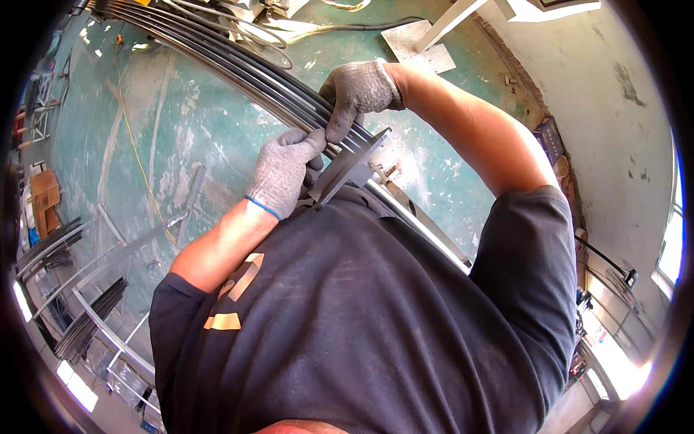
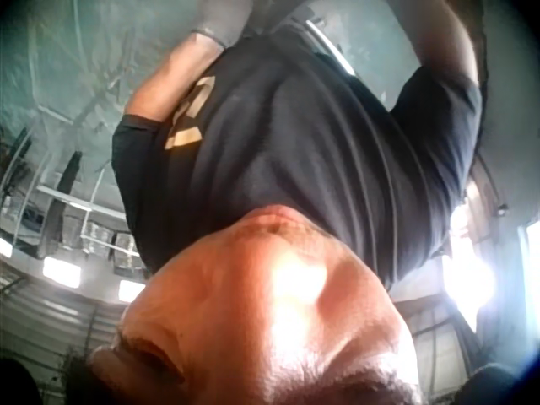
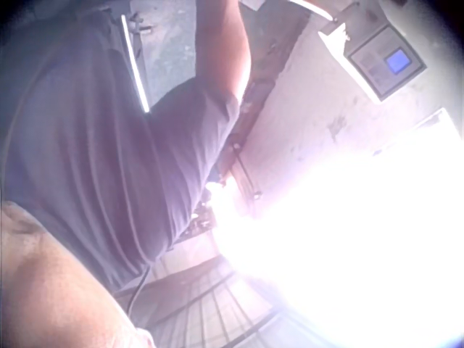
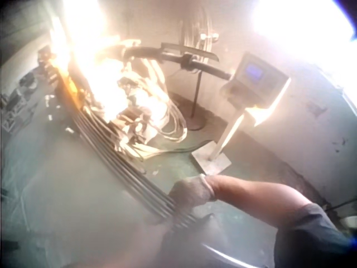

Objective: The person measures a metal rod with a tape measure, then repeatedly picks up multiple rods, places them into a bending machine, and removes the bent rods. The bent rods are stacked on the floor.

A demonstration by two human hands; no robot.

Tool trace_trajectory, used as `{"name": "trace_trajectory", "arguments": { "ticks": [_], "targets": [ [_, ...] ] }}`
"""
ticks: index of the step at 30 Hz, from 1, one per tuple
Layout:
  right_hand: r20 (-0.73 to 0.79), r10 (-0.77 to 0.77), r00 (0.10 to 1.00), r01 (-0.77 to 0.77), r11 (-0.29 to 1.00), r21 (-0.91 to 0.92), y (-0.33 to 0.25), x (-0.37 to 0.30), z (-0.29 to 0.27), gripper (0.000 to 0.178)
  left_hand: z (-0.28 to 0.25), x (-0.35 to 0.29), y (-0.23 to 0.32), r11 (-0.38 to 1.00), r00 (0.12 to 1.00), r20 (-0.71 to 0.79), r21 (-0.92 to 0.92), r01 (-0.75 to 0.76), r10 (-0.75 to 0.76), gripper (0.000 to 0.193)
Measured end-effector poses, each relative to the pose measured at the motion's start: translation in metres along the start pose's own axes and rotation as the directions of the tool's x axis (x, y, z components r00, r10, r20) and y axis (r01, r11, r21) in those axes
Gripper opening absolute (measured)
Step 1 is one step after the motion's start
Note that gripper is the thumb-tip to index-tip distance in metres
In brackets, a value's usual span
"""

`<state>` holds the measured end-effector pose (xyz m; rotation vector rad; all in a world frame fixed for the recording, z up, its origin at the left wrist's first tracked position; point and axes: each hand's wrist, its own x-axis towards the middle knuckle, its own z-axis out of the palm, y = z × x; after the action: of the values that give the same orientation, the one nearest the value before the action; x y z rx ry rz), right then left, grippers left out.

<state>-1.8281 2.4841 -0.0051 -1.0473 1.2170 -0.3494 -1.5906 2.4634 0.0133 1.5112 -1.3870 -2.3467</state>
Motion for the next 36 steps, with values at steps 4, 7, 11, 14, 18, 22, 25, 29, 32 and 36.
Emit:
{"name": "trace_trajectory", "arguments": {
  "ticks": [4, 7, 11, 14, 18, 22, 25, 29, 32, 36],
  "targets": [
    [0.017, -0.074, 0.997, 0.074, 0.997, -0.003, 0.008, 0.001, 0.001, 0.055, -0.003, -0.001, 0.0, 0.973, 0.996, 0.094, 0.232, -0.02, -0.002, 0.024],
    [0.024, -0.114, 0.993, 0.115, 0.993, -0.038, 0.009, 0.004, -0.002, 0.058, -0.007, -0.002, 0.008, 0.982, 0.98, 0.188, 0.185, 0.03, -0.065, 0.024],
    [-0.103, -0.04, 0.994, 0.051, 0.993, 0.104, -0.009, 0.019, 0.002, 0.067, -0.022, 0.006, -0.004, 0.996, 0.977, 0.198, 0.032, 0.081, -0.086, 0.022],
    [-0.243, -0.031, 0.97, 0.06, 0.992, 0.113, -0.014, 0.041, 0.008, 0.065, -0.025, 0.001, -0.01, 0.994, 0.989, 0.145, -0.093, 0.057, -0.043, 0.02],
    [-0.321, 0.001, 0.947, 0.013, 0.999, 0.044, -0.019, 0.05, 0.009, 0.056, -0.036, 0.009, -0.029, 0.992, 0.997, 0.073, -0.125, 0.006, 0.003, 0.021],
    [-0.212, 0.075, 0.974, -0.037, 0.983, 0.178, -0.012, 0.052, 0.005, 0.053, -0.038, 0.009, -0.035, 0.994, 0.999, 0.051, -0.107, -0.002, 0.008, 0.024],
    [-0.157, 0.076, 0.985, -0.053, 0.988, 0.147, -0.016, 0.041, 0.006, 0.051, -0.037, 0.005, -0.026, 0.996, 0.999, 0.036, -0.09, 0.013, -0.01, 0.025],
    [-0.157, 0.069, 0.985, -0.046, 0.988, 0.145, -0.014, 0.018, 0.01, 0.052, -0.035, 0.013, -0.04, 0.992, 0.998, 0.063, -0.125, -0.001, 0.009, 0.026],
    [-0.173, 0.044, 0.984, -0.033, 0.997, 0.065, -0.009, 0.014, 0.01, 0.053, -0.033, 0.016, -0.046, 0.986, 0.998, 0.068, -0.166, 0.02, -0.009, 0.026],
    [-0.155, 0.024, 0.988, -0.013, 0.997, 0.075, -0.002, 0.008, 0.016, 0.051, -0.032, 0.017, -0.049, 0.978, 0.998, 0.055, -0.207, 0.038, -0.027, 0.027]
  ]
}}
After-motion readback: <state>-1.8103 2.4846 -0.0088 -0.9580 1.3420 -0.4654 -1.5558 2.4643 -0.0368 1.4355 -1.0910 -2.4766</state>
